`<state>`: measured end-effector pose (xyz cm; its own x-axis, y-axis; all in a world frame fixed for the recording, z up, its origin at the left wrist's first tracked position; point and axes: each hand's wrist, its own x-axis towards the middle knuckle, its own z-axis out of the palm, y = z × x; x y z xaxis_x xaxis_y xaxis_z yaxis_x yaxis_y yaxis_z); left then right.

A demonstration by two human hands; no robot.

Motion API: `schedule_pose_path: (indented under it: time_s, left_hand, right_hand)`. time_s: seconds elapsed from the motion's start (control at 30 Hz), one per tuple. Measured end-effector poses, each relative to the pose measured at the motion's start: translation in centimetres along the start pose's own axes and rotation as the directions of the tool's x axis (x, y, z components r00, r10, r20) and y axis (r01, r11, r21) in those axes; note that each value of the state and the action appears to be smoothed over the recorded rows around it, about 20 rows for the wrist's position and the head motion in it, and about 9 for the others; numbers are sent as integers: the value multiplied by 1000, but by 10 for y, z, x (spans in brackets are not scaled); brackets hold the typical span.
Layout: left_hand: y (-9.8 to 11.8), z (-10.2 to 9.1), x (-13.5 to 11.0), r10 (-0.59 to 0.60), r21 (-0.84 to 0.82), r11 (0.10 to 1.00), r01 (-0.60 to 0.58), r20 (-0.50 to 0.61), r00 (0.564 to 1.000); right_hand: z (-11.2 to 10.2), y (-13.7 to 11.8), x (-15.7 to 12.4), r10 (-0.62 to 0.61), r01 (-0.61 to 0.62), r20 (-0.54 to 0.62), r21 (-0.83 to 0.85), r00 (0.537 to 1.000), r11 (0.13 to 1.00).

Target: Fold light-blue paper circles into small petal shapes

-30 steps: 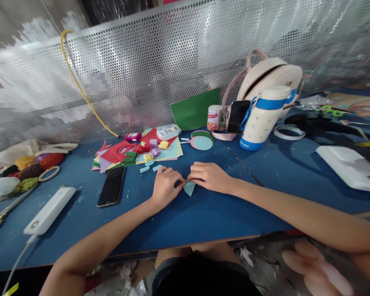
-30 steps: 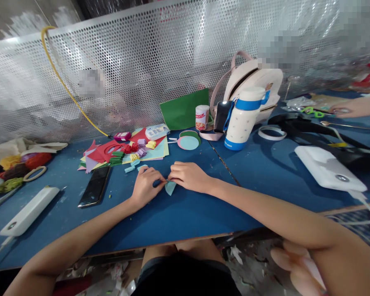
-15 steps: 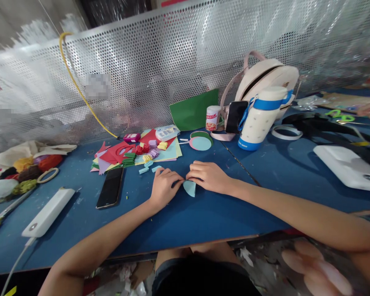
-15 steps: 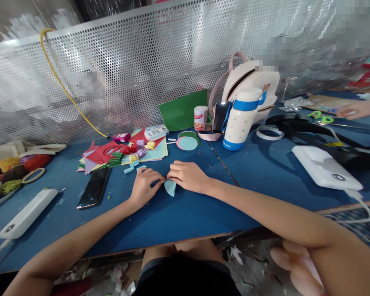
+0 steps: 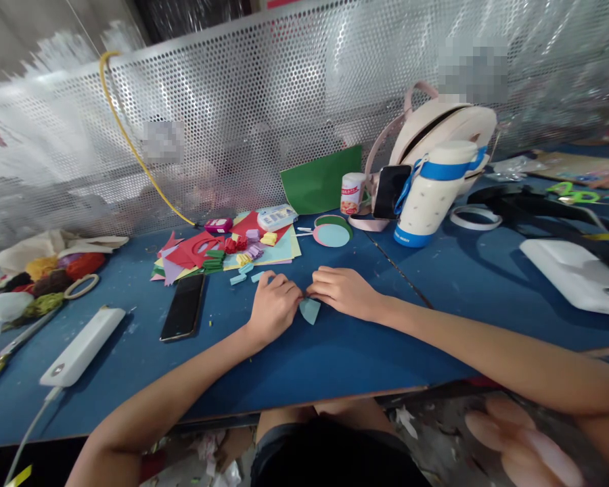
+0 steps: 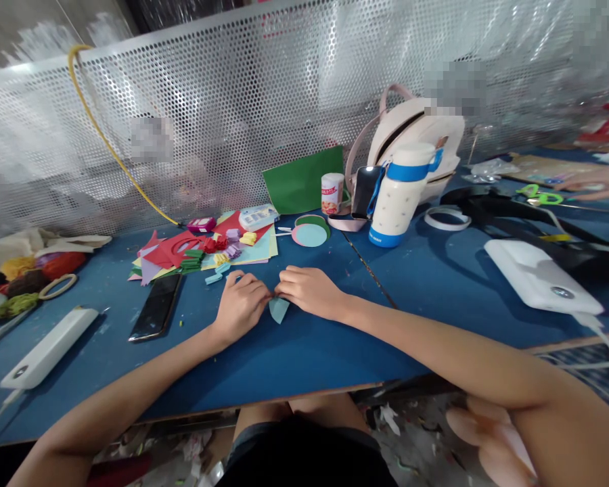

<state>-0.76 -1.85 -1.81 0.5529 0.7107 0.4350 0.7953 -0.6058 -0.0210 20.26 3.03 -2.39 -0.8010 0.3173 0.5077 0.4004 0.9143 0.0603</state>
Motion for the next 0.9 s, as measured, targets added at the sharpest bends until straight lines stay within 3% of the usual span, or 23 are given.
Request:
schedule_pose_path:
  time_s: [0.5,0.9]
  left_hand:
    - [-1,2,2,-46,-94,995,45,0,999]
    - [-2,1,2,-84,-122,989,83,-4,996]
  right_hand:
    - [3,-2,2,-39,38,27,17,999,999]
    - [4,-2,0,108,-108,2,136,994,985]
